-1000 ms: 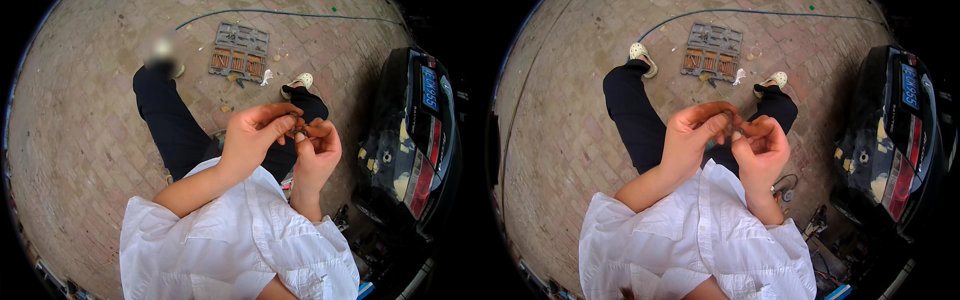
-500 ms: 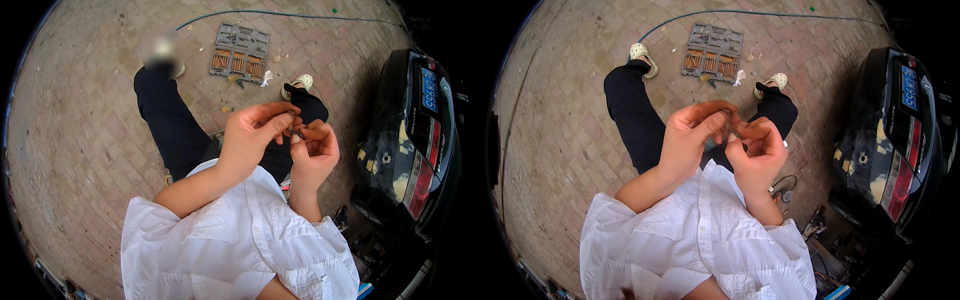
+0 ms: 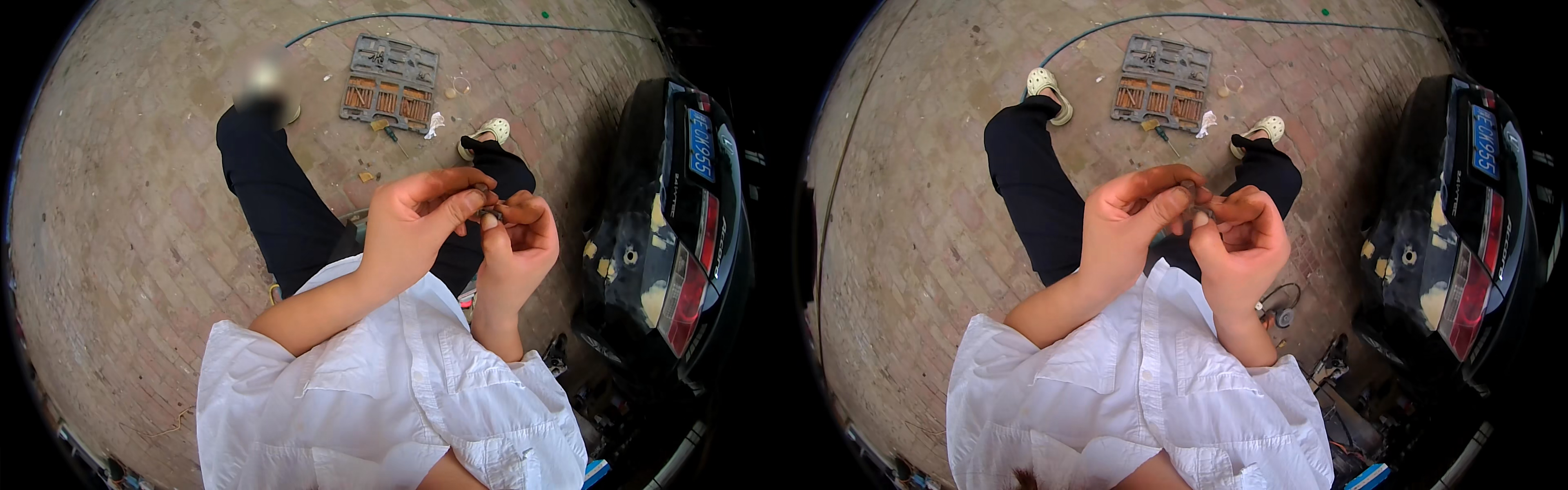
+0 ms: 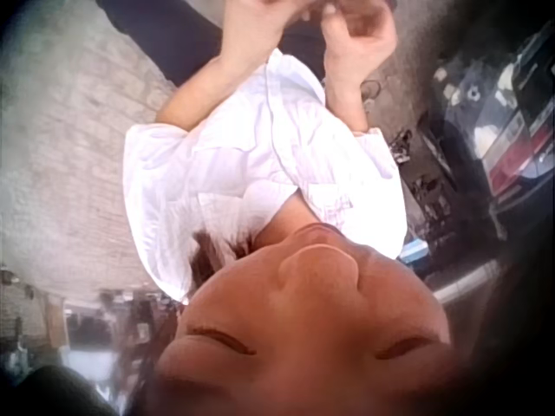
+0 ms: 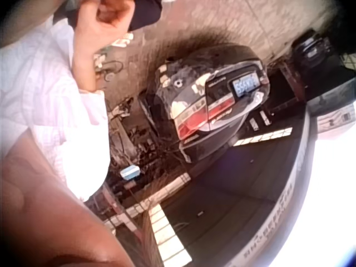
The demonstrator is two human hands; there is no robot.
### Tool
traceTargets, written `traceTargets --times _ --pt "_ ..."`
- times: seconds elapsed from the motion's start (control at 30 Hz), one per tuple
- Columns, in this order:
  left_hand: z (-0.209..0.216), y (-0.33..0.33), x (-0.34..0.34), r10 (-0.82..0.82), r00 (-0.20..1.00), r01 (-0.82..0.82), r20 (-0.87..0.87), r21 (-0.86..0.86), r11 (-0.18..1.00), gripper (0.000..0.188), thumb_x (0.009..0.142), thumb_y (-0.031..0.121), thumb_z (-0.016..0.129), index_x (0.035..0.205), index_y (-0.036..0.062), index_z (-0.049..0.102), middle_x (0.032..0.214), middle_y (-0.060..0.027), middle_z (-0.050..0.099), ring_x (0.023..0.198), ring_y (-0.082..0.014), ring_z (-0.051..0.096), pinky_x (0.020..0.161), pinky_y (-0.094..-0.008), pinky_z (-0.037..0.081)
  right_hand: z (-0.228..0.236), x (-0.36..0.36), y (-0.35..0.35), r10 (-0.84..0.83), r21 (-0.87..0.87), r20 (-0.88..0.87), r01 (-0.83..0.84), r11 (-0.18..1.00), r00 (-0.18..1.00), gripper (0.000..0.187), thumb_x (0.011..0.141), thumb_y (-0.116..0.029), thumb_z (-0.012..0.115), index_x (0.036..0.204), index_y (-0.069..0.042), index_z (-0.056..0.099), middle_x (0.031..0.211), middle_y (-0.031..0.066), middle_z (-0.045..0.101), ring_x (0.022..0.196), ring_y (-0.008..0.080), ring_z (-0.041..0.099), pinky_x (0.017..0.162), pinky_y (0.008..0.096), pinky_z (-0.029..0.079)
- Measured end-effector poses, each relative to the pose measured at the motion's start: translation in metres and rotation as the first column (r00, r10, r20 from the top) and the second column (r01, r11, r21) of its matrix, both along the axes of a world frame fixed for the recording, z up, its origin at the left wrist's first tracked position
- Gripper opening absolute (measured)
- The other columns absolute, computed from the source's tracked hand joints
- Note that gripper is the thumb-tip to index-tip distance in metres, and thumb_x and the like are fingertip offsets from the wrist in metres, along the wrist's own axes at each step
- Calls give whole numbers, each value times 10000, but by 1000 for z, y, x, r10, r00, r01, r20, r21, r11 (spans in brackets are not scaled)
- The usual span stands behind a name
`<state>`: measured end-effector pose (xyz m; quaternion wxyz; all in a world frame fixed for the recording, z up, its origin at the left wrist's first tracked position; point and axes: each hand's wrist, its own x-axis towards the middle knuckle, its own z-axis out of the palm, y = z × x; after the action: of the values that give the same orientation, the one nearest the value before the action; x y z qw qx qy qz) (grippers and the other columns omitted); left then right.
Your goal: The person scrapes residue off a small circular auto part using a small screwdriver while sitting on a brick floor.
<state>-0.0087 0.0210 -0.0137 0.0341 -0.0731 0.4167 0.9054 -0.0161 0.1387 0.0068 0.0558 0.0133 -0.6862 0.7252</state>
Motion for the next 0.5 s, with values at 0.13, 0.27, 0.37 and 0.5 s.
traceTargets --times 0.13,0.27,0.37,0.5 --pt "-5 2 0 -3 1000 3 7 29 1000 196 857 109 603 1012 -6 631 879 -64 672 768 -85 621 582 -189 458 -6 2 1 10 46 -46 -8 999 999 173 685 130 563 750 6 460 753 28 457 694 77 464 642 197 412" --pt "5 3 1 2 999 -2 33 -4 1000 181 856 56 575 1005 -37 616 891 -106 656 653 -83 542 581 -205 431 3 0 1 -2 6 5 2 1000 1000 176 681 127 567 747 1 464 751 27 472 682 72 455 629 192 403" --pt "3 1 0 2 1000 -1 22 -32 999 183 859 58 571 1009 -37 615 887 -104 656 653 -80 541 582 -202 430 -7 1 2 11 88 -58 -6 996 998 171 679 121 573 740 1 469 755 30 488 680 70 457 627 192 397" --pt "-3 2 -2 -9 999 8 36 27 1000 185 861 59 566 1013 -35 615 887 -101 657 652 -78 540 583 -202 429 -4 2 1 10 72 -8 -10 997 1000 159 679 110 580 739 3 479 757 27 488 688 69 452 630 188 377"
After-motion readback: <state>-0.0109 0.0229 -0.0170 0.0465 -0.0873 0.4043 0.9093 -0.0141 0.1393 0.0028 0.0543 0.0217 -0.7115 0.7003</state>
